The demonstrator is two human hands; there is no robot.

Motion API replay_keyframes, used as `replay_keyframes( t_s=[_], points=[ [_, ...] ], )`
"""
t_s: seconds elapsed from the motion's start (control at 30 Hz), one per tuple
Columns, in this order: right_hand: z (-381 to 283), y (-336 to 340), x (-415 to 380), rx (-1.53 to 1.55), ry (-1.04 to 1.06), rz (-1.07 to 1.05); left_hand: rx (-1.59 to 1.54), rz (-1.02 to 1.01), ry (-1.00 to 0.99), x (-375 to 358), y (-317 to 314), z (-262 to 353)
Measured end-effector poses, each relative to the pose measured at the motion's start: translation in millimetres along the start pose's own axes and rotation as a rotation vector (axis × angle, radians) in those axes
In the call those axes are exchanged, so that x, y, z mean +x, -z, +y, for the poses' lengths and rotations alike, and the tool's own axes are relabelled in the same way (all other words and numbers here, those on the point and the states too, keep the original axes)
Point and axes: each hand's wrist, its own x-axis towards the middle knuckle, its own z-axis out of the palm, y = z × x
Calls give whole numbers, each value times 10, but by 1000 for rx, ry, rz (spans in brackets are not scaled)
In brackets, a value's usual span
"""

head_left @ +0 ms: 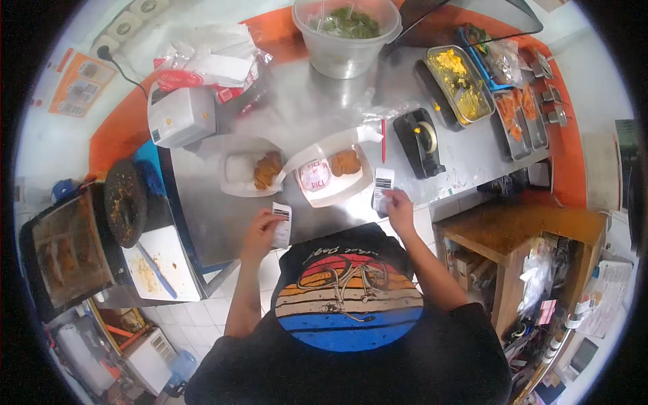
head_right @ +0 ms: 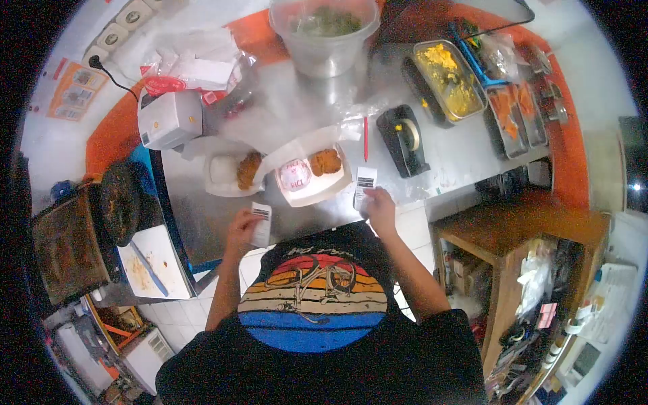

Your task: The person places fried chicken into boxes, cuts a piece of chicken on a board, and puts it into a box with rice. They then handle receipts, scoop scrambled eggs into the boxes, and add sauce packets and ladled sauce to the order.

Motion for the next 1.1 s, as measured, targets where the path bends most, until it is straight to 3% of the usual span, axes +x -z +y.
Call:
replay_keyframes(
  t_s=[0.03, 0.13, 0.17, 0.27, 0.37, 0.47, 0.57, 0.77, 0.87, 1.1],
  points=[
    [-41, -94, -35, -77, 20, 15, 133, -31, 94, -38, -51, -20],
    [-393, -273, 57, -167, 100, 51, 441, 247, 12, -97, -166, -416],
    [-473, -325, 90, -157, 52, 29, 447, 311, 105, -85, -177, -490],
    [-482, -496, 149, -425, 147, 156, 764, 429, 23, -79, -147, -491],
    [-747, -504, 75, -668, -61, 120, 907, 324, 41, -113, -130, -400],
    [-755, -489, 64, -729, -126, -46, 926, 359, -43, -135, -176, -322],
    [-677, -501, 106, -771, -119, -102, 918, 310, 46, -17, -261, -383],
    [-547, -435, 144, -557, -13, -78, 892, 396, -33, 53, -336, -514],
    [-503, -403, -92, -551, 49, -97, 868, 343, -119, 27, -287, -501],
    [-583, -432, -349, -569, 85, -124, 835, 322, -32, 79, -292, -489]
  ],
)
